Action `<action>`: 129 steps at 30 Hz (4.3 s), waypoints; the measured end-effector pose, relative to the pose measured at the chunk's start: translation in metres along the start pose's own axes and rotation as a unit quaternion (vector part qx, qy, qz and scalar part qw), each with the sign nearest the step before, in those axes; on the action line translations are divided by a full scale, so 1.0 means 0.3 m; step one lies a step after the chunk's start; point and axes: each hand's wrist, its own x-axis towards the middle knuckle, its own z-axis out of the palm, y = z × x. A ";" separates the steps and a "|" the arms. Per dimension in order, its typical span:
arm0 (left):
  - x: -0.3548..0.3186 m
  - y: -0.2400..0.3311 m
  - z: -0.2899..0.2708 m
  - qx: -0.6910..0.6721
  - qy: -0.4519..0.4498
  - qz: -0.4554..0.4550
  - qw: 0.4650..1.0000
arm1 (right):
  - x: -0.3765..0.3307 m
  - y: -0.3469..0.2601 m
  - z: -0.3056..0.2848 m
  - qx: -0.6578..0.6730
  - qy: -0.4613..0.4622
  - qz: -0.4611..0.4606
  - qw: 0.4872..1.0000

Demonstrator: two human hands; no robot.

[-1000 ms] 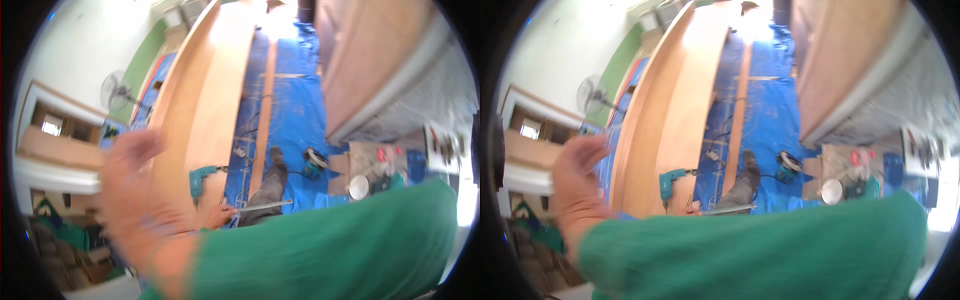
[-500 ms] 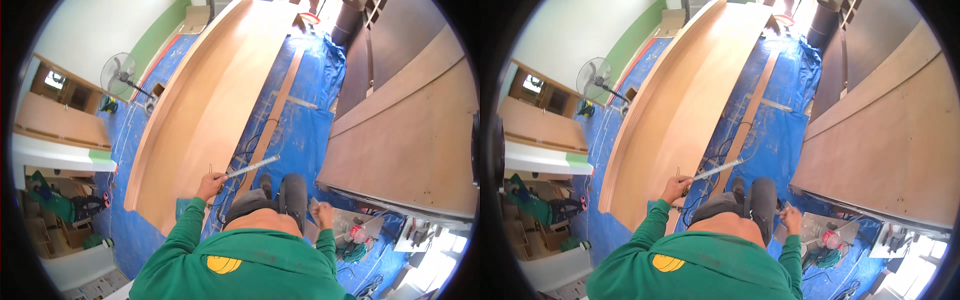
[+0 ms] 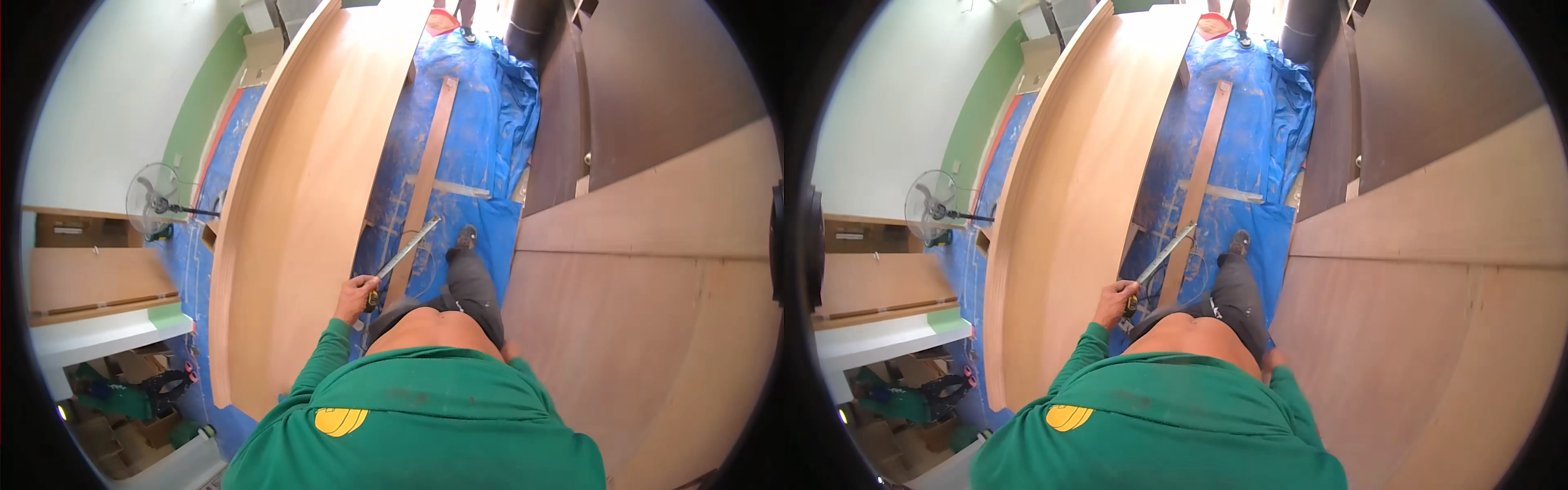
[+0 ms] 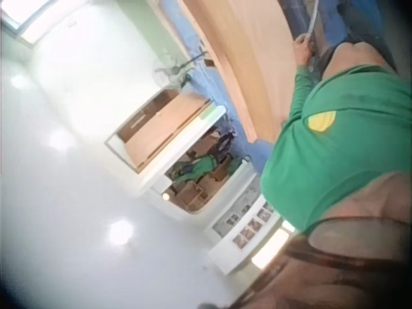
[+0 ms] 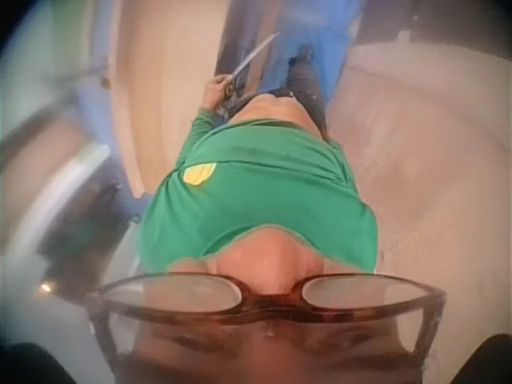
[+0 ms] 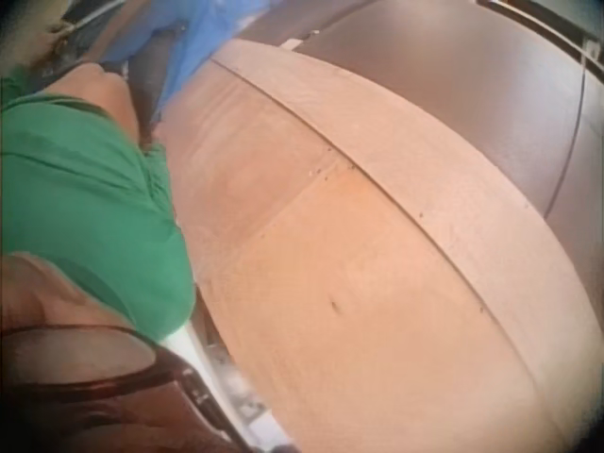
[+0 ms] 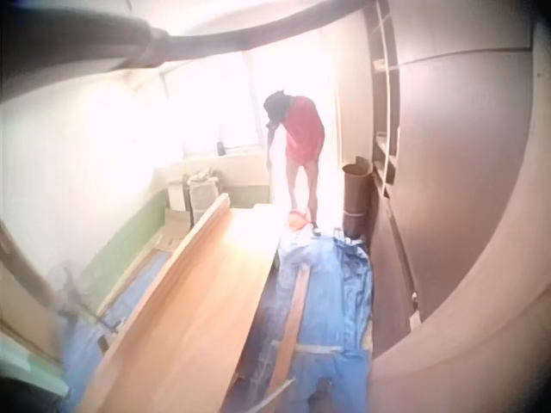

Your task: The person measures and marks a large curved wooden panel using a tape measure and pencil. They then use a power drill to drive screws into the panel, securing it to a larger wooden structure. The person works in a room covered with blue protective sheeting, handling the tools and wood with both hands.

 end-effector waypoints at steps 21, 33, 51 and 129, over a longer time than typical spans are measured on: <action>0.966 0.952 0.157 0.141 0.037 -0.035 0.989 | 0.819 -1.393 -2.194 0.240 0.035 -0.371 0.896; 1.783 1.696 0.043 0.340 -0.064 0.116 0.931 | 1.208 -1.646 -2.604 0.420 -0.034 -0.215 0.881; 3.221 2.296 0.070 0.347 0.024 0.308 0.886 | 2.425 -2.258 -3.155 0.485 0.112 -0.242 0.833; 3.945 2.331 0.062 0.389 0.196 0.451 0.779 | 2.941 -2.829 -3.185 0.209 0.391 -0.356 0.822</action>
